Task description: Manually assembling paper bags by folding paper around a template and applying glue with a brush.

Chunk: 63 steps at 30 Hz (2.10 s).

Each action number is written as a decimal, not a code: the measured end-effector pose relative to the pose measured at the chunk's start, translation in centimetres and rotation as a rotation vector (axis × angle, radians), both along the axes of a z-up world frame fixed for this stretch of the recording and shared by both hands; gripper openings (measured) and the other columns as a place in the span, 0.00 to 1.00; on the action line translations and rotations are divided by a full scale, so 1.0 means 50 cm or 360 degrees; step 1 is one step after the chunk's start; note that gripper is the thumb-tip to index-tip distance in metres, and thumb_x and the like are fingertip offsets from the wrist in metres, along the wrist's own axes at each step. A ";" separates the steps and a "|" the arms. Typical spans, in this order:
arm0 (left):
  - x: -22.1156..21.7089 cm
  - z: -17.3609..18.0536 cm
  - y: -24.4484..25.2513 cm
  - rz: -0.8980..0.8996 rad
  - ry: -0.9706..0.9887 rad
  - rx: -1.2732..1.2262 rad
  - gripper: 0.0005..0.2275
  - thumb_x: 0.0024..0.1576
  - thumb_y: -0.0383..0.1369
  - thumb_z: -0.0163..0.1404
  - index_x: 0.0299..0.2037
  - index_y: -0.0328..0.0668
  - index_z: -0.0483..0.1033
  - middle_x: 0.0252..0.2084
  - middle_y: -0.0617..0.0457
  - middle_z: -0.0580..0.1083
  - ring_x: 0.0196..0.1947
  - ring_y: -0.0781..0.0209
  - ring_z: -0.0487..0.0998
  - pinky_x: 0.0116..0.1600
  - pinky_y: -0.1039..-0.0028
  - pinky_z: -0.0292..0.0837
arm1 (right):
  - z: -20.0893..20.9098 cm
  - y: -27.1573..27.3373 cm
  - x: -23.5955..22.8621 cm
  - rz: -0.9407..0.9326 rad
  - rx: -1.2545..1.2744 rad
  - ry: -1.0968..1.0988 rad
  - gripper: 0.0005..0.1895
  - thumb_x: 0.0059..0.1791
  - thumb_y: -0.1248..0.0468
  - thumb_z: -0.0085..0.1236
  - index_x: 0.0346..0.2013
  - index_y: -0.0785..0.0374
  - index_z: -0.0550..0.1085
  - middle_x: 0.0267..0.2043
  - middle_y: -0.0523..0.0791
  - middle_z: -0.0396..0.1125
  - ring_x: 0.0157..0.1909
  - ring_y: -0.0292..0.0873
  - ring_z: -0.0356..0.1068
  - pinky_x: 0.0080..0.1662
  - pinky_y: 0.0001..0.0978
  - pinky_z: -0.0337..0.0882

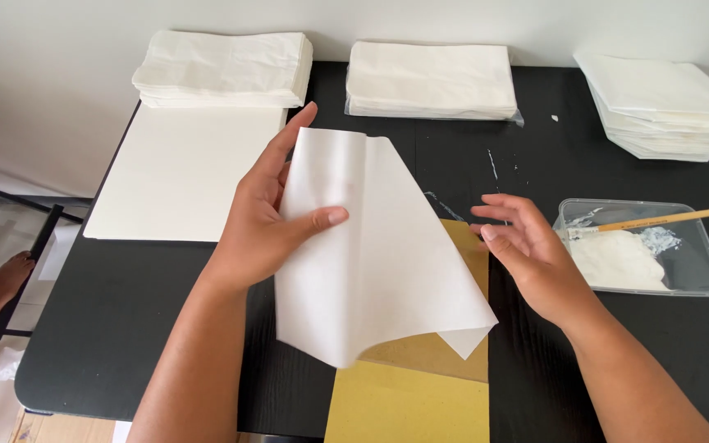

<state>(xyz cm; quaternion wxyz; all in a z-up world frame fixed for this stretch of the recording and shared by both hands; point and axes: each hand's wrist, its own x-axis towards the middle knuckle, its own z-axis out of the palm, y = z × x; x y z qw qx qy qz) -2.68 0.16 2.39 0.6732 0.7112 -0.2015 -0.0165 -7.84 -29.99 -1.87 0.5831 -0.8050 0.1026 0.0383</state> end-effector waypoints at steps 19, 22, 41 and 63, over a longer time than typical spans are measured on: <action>0.024 0.017 -0.057 0.0284 0.0620 0.0233 0.42 0.46 0.34 0.59 0.75 0.52 0.56 0.69 0.56 0.71 0.62 0.64 0.75 0.61 0.71 0.75 | 0.094 -0.182 -0.034 0.0132 0.1127 -0.0916 0.32 0.53 0.52 0.45 0.70 0.62 0.60 0.66 0.50 0.61 0.71 0.64 0.64 0.64 0.57 0.70; 0.010 0.079 -0.090 0.0475 0.0985 0.0691 0.41 0.48 0.34 0.58 0.76 0.67 0.57 0.63 0.58 0.77 0.60 0.63 0.80 0.63 0.71 0.75 | 0.139 -0.240 0.007 -0.0212 0.0244 -0.0867 0.15 0.54 0.64 0.46 0.55 0.57 0.61 0.66 0.44 0.56 0.68 0.59 0.69 0.60 0.44 0.74; 0.083 -0.094 -0.089 0.0763 0.0617 0.1480 0.47 0.41 0.42 0.65 0.76 0.76 0.56 0.68 0.66 0.70 0.66 0.59 0.73 0.59 0.64 0.74 | 0.035 -0.534 0.387 0.0296 -0.1585 0.1112 0.46 0.49 0.28 0.16 0.78 0.36 0.25 0.82 0.29 0.11 0.83 0.45 0.15 0.78 0.55 0.29; 0.082 -0.075 -0.100 0.0734 0.0717 0.1524 0.46 0.44 0.41 0.66 0.76 0.79 0.56 0.64 0.68 0.74 0.52 0.58 0.82 0.55 0.67 0.77 | 0.129 -0.573 0.325 -0.0113 -0.1346 0.0857 0.41 0.51 0.34 0.23 0.78 0.35 0.35 0.83 0.24 0.19 0.83 0.36 0.15 0.77 0.51 0.28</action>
